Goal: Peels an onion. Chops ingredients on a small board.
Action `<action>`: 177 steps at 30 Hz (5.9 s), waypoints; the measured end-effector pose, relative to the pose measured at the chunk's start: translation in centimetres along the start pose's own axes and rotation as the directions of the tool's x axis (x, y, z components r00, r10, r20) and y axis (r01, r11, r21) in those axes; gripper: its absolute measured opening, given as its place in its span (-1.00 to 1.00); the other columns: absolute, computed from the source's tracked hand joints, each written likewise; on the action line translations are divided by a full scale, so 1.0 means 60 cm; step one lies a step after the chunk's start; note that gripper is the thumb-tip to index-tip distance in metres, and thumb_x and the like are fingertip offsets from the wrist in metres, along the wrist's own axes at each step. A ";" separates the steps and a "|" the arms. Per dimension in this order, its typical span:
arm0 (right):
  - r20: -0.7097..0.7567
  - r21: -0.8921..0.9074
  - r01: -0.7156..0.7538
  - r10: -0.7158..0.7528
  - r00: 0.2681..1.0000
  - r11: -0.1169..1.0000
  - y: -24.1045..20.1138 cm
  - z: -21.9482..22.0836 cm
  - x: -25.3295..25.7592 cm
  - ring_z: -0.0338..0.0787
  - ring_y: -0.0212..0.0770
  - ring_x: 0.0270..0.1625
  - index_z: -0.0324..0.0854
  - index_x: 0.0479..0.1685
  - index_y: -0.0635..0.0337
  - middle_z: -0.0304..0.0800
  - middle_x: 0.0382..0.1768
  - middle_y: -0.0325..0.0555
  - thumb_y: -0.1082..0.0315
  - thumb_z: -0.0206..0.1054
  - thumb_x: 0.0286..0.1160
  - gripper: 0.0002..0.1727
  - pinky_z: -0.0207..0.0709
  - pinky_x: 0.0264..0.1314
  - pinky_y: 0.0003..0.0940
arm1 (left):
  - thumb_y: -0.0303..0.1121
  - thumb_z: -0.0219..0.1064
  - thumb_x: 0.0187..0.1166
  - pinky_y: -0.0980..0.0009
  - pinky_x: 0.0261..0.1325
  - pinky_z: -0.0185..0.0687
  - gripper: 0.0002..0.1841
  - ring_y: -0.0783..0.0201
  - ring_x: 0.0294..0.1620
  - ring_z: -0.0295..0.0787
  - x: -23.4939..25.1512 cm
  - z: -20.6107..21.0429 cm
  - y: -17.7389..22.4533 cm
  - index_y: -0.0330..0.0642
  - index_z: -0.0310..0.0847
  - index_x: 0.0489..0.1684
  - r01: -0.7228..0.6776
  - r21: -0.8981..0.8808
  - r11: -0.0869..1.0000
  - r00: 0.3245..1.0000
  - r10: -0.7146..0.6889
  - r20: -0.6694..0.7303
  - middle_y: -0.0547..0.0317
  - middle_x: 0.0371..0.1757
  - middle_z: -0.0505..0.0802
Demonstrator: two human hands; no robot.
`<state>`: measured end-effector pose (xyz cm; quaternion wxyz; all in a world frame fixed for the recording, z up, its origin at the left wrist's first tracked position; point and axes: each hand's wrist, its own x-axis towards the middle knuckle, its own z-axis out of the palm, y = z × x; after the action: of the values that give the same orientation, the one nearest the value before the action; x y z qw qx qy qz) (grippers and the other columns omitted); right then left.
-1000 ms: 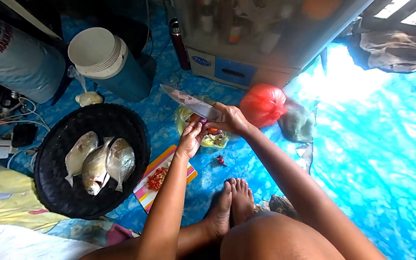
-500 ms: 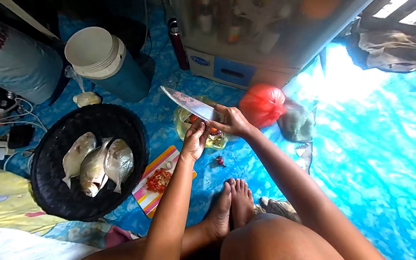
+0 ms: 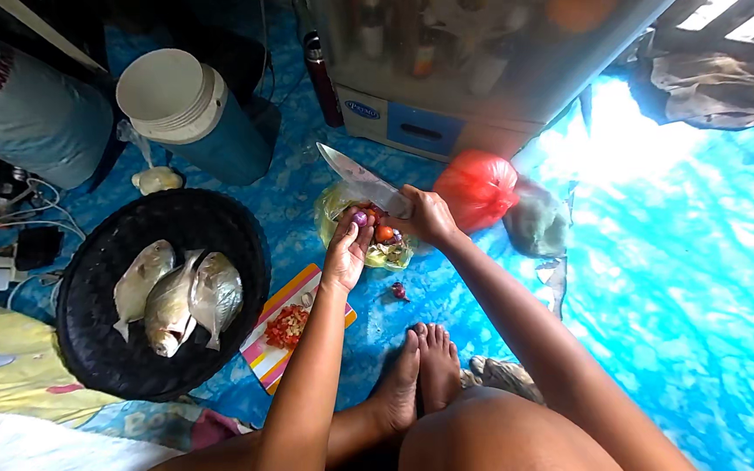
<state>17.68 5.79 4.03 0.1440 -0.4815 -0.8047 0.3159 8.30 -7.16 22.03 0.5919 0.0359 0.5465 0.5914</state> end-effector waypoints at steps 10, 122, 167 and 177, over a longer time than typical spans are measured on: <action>-0.067 -0.005 0.108 -0.108 0.992 0.994 -0.006 0.007 -0.003 0.87 0.19 -0.17 0.67 -0.08 0.29 0.82 -0.32 0.15 -0.03 0.42 0.53 -0.53 0.63 -0.13 0.24 | -0.62 -0.28 0.85 0.57 0.51 0.36 -0.56 0.34 0.49 0.56 0.085 -0.046 -0.021 -0.45 0.20 0.64 0.080 0.087 0.993 0.996 -0.084 0.043 -0.08 0.58 0.55; -0.082 -0.046 0.403 -0.406 0.910 0.914 0.010 -0.004 -0.015 0.78 0.09 -0.45 0.65 -0.33 0.34 0.68 -0.58 0.07 -0.23 0.37 0.45 -0.35 0.53 -0.37 0.10 | -0.36 -0.18 0.91 0.63 -0.04 0.70 -0.69 0.53 -0.27 0.74 0.263 -0.172 -0.138 0.01 0.56 -0.03 0.043 -0.054 0.998 0.922 -0.019 0.388 0.35 -0.23 0.79; -0.116 0.167 0.224 -0.206 0.972 0.960 0.010 0.019 -0.014 0.80 0.01 -0.34 0.69 -0.19 0.32 0.75 -0.47 0.02 -0.30 0.48 0.28 -0.29 0.59 -0.24 0.13 | -0.59 -0.02 0.81 0.51 0.30 0.69 -0.63 0.45 0.10 0.80 0.267 -0.171 -0.141 -0.14 0.46 0.47 -0.083 -0.105 0.991 0.932 0.114 0.343 0.27 0.15 0.80; -0.127 0.198 0.172 -0.149 0.981 0.965 -0.004 0.037 -0.022 0.71 -0.03 -0.46 0.66 -0.39 0.30 0.64 -0.59 -0.03 -0.21 0.33 0.53 -0.38 0.53 -0.35 0.07 | -0.55 0.26 0.69 0.46 0.18 0.72 -0.75 0.47 -0.03 0.79 0.268 -0.151 -0.160 -0.21 0.58 0.26 -0.317 0.065 0.946 0.938 0.303 0.166 0.29 0.00 0.84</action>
<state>16.97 3.71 2.60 0.2632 -0.4139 -0.7943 0.3585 3.60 -3.60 2.06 0.5294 0.1939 0.5129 0.6474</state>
